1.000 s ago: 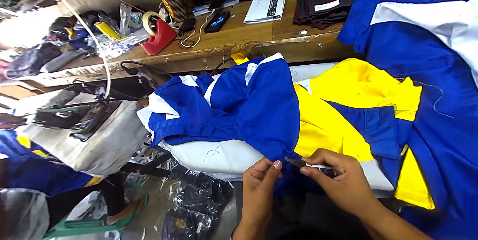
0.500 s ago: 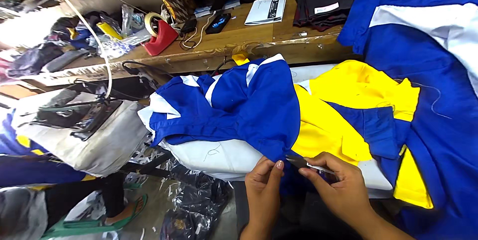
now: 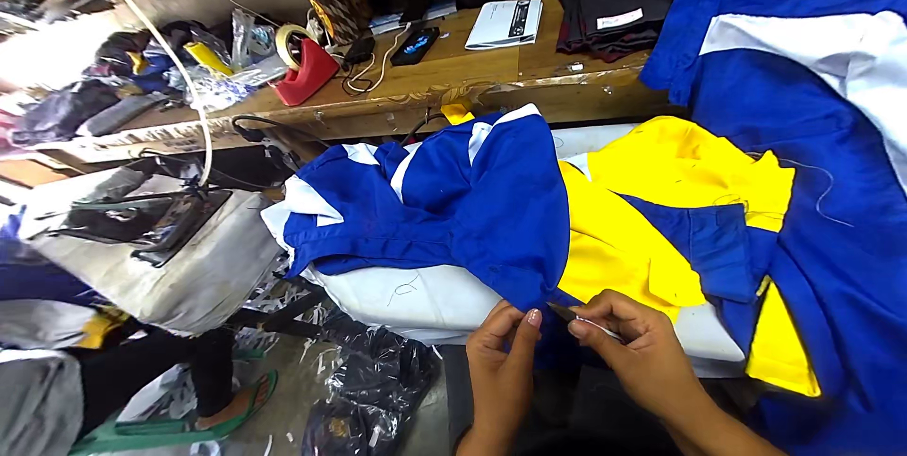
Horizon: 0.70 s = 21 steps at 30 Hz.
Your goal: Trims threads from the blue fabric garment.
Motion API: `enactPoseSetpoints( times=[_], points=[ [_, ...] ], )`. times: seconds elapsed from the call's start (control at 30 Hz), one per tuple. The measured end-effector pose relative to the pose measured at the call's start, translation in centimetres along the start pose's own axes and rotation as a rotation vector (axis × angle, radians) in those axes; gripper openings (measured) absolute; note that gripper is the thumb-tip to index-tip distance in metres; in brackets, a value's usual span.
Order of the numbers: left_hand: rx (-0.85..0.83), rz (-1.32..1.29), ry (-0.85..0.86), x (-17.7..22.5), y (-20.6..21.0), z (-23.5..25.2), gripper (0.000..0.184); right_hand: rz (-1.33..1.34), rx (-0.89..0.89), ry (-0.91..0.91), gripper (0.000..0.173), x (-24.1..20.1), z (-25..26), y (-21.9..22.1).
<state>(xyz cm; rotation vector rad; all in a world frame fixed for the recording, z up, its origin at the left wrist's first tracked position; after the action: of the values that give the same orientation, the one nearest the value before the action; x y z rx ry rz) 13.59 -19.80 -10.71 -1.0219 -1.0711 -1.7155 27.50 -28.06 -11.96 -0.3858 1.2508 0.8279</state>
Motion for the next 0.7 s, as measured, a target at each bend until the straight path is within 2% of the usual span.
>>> enactPoseSetpoints(
  times=[0.13,0.2,0.3,0.4,0.7],
  points=[
    [-0.005,-0.025,-0.017,0.0,-0.1,0.1,0.017,0.098,-0.061,0.101,0.009,-0.4,-0.1,-0.2],
    [0.004,-0.036,-0.031,0.1,-0.1,0.2,0.018,0.017,-0.028,0.012,0.015,-0.3,-0.3,-0.3],
    [0.013,-0.076,-0.087,0.3,-0.2,0.4,0.020,-0.205,0.057,-0.256,0.023,0.1,-0.3,-0.7],
    [0.010,-0.123,-0.163,0.6,-0.3,0.5,0.021,-0.339,0.107,-0.443,0.025,0.1,0.1,-0.9],
    [-0.024,-0.107,-0.149,0.7,-0.5,0.5,0.020,-0.455,0.084,-0.547,0.026,-0.2,0.8,-0.5]
  ],
)
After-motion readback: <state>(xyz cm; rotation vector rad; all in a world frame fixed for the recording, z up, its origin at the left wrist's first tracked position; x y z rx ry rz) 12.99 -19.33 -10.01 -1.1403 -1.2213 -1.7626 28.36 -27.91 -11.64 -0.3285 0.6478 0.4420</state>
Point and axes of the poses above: each hand's wrist, its own z-axis towards the middle knuckle, its own y-axis out of the palm, x = y × z, the point moved 1 cm from there along z, towards the middle knuckle, and after that the axes turned 13 degrees about x, right-handed, at the moved point
